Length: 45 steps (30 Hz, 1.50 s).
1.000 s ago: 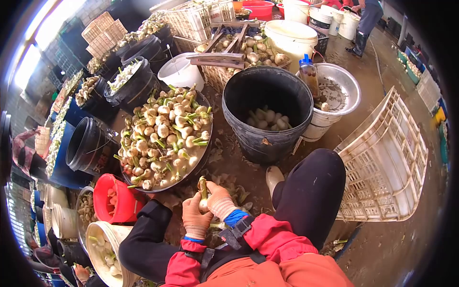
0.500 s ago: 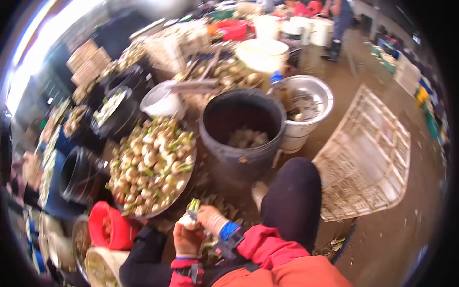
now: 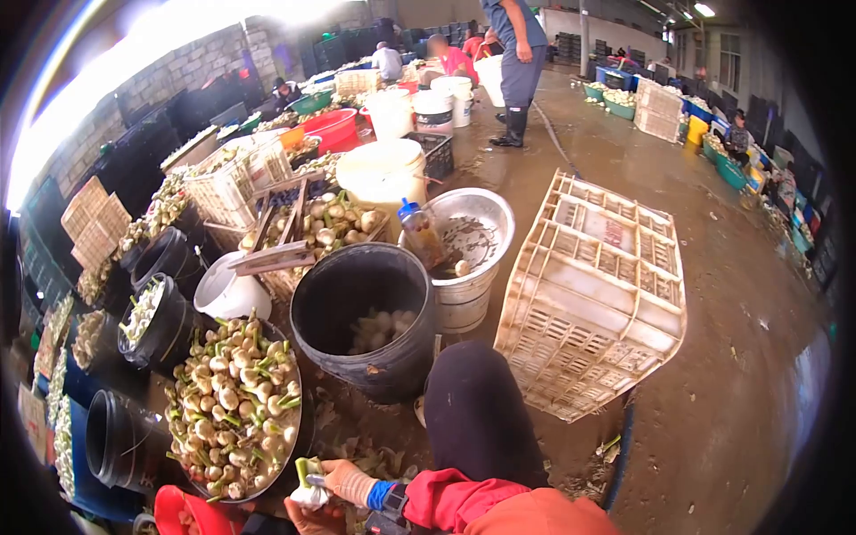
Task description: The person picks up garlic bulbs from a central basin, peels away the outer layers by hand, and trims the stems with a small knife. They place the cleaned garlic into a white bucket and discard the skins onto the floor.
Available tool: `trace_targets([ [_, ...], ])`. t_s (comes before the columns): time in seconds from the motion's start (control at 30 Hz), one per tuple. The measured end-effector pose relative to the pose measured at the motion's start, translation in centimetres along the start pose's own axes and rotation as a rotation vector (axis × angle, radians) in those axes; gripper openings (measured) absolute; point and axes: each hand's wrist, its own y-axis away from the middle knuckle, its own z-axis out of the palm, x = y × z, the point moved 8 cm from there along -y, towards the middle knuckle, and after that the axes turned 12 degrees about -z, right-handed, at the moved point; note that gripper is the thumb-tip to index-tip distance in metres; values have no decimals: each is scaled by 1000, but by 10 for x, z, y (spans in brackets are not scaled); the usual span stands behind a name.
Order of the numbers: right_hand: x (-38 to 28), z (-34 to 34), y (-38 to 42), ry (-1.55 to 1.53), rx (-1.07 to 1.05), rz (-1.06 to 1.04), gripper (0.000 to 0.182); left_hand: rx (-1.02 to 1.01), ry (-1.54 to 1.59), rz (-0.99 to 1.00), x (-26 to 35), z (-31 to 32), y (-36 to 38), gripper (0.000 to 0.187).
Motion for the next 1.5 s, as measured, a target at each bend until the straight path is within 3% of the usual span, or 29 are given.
trace_targets([
  [0.07,14,5,-7,-145,-111,-63,26,-188,83,-88,3,-4,2,53],
  [0.13,9,3,-6,-173,-141,-46,27,-44,10,-53,8,-8,0,58],
  [0.2,-9,-11,-9,112,-36,-166,26,39,-114,-123,2,-15,-16,62],
  [0.23,-23,-14,1,-1,59,-10,24,91,-253,-105,2,-37,-34,66],
  [0.3,-8,-21,-14,194,56,-157,28,-418,-88,-203,-9,-57,-67,34],
  [0.33,-1,-19,-15,173,20,-235,26,-232,-241,-2,-5,-4,-22,35],
  [0.37,-28,-10,-4,254,-28,-318,23,-194,-375,208,0,11,-9,45],
  [0.4,-13,-11,-7,143,-44,-213,22,-193,-462,307,6,9,-8,52],
  [0.47,-13,-2,1,-22,-126,-115,23,-65,-484,415,13,-26,-23,61],
  [0.53,-1,4,0,-314,-118,2,22,-89,-400,420,19,-24,-16,57],
  [0.67,17,-7,-10,-329,-98,89,19,-257,-197,206,18,-14,-10,55],
  [0.73,22,-24,-19,-251,8,89,17,-461,-187,14,11,7,1,64],
  [0.8,26,-44,-26,-146,145,102,13,-599,-289,-125,-8,10,-1,84],
  [0.87,42,-81,-42,63,281,69,14,-665,-298,-221,-20,22,19,90],
  [0.9,40,-95,-43,387,249,129,19,-661,-293,-231,-22,22,24,95],
  [0.93,49,-99,-42,385,247,133,19,-657,-293,-232,-21,24,27,95],
  [1.0,34,-76,-50,1260,-40,-301,33,-514,-301,-96,-5,24,28,99],
  [1.03,23,-63,-38,1143,-135,54,40,-517,-285,-91,-1,15,20,102],
  [1.13,22,-24,-17,171,-268,162,42,-445,-305,17,8,3,6,102],
  [1.2,0,-8,-5,154,-299,127,40,-426,-374,27,5,-10,-7,103],
  [1.27,-10,1,0,136,-326,90,39,-371,-552,212,9,-17,-18,104],
  [1.3,-10,1,-1,161,-325,46,39,-330,-556,344,15,-15,-16,95],
  [1.33,-11,1,-2,186,-325,2,39,-330,-557,344,16,-14,-14,95],
  [1.4,-7,-4,-3,123,-303,3,40,-137,-488,372,28,-25,-9,76],
  [1.47,10,-10,-8,-202,-237,60,41,-192,-308,267,32,-32,-10,46],
  [1.5,9,-9,-6,-230,-222,111,43,-235,-198,239,32,-33,-9,41],
])
